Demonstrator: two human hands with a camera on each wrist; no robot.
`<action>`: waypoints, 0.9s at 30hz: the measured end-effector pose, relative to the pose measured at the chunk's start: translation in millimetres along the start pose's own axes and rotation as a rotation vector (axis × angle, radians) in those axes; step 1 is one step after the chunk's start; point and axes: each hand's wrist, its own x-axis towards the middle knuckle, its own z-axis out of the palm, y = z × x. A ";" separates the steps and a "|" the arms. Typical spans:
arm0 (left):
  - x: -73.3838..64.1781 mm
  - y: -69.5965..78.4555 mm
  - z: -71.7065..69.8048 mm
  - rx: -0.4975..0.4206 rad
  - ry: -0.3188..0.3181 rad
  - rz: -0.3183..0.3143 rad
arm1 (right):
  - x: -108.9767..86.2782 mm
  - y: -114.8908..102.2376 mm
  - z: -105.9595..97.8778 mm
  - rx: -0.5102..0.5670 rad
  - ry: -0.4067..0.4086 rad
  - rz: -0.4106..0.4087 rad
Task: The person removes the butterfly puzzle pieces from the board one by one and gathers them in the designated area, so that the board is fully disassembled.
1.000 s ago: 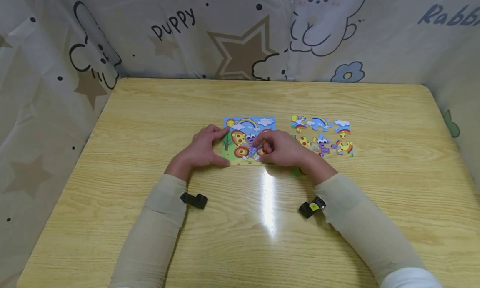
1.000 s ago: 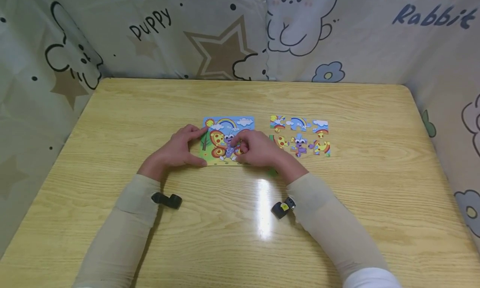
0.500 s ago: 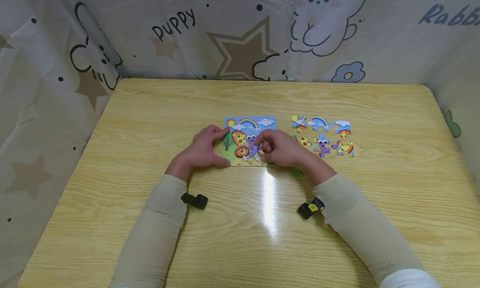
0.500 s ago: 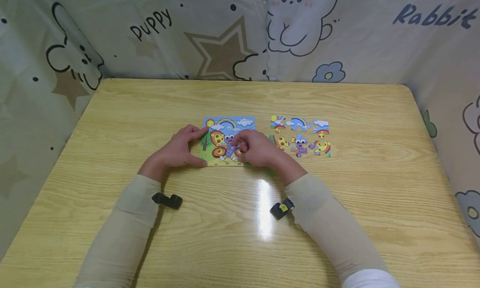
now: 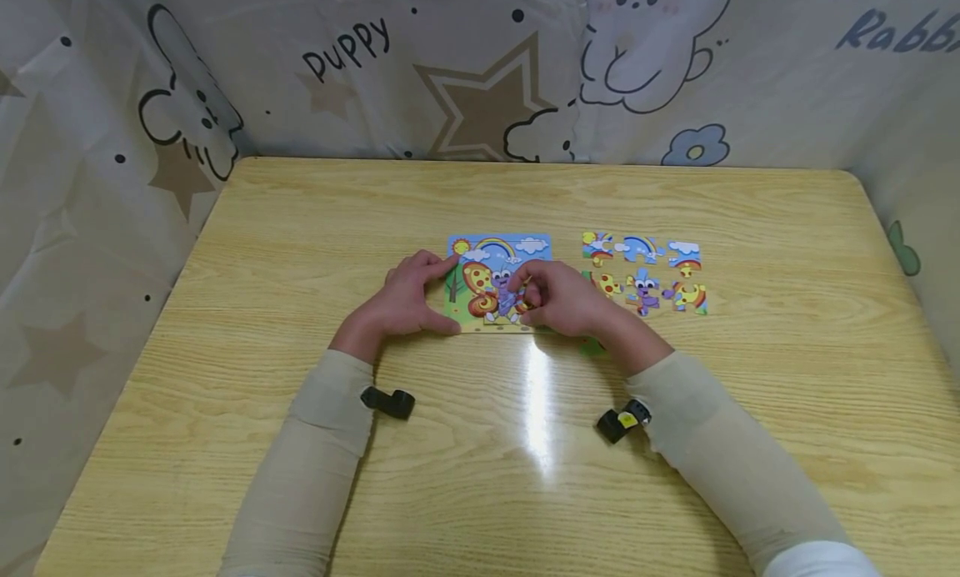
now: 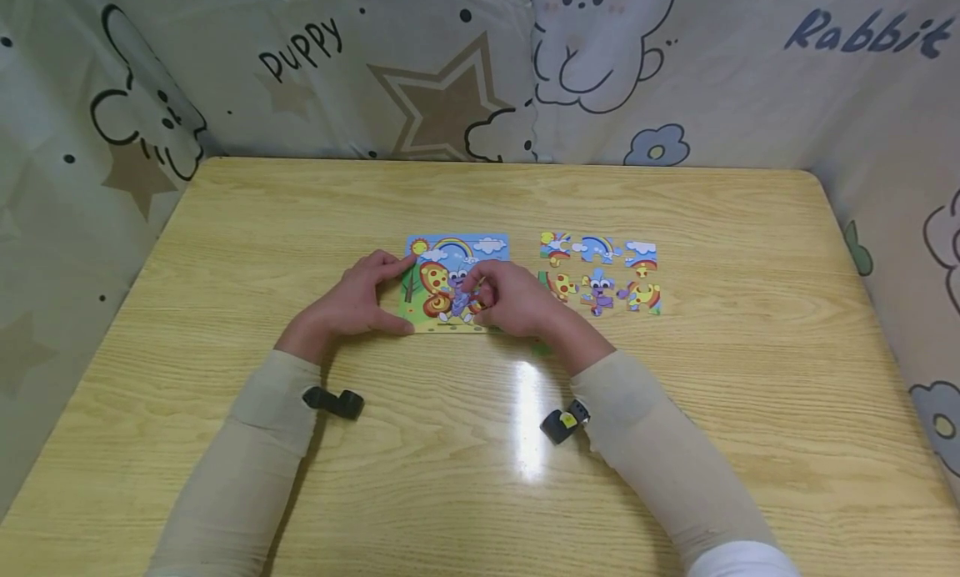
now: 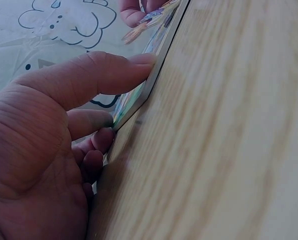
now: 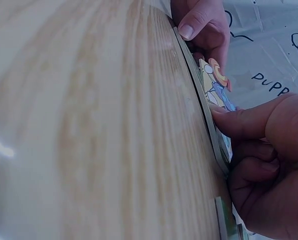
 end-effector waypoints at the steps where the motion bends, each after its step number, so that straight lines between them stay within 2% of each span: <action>1: 0.2 -0.2 0.1 0.000 -0.001 0.001 | -0.2 0.1 0.0 0.003 0.000 0.002; 13: -0.5 0.2 -0.9 -0.006 -0.004 0.007 | 2.0 3.6 -1.0 -0.017 -0.032 -0.016; 19: 0.0 -1.3 0.3 -0.013 -0.004 0.011 | 0.0 3.2 -2.2 -0.020 -0.044 0.003; 22: 0.3 -1.6 0.4 -0.011 -0.003 0.005 | -1.2 1.6 -0.6 -0.071 -0.031 0.006; 27: 0.6 -1.8 -0.1 -0.020 -0.004 -0.004 | -0.2 -1.7 6.1 -0.231 0.007 0.008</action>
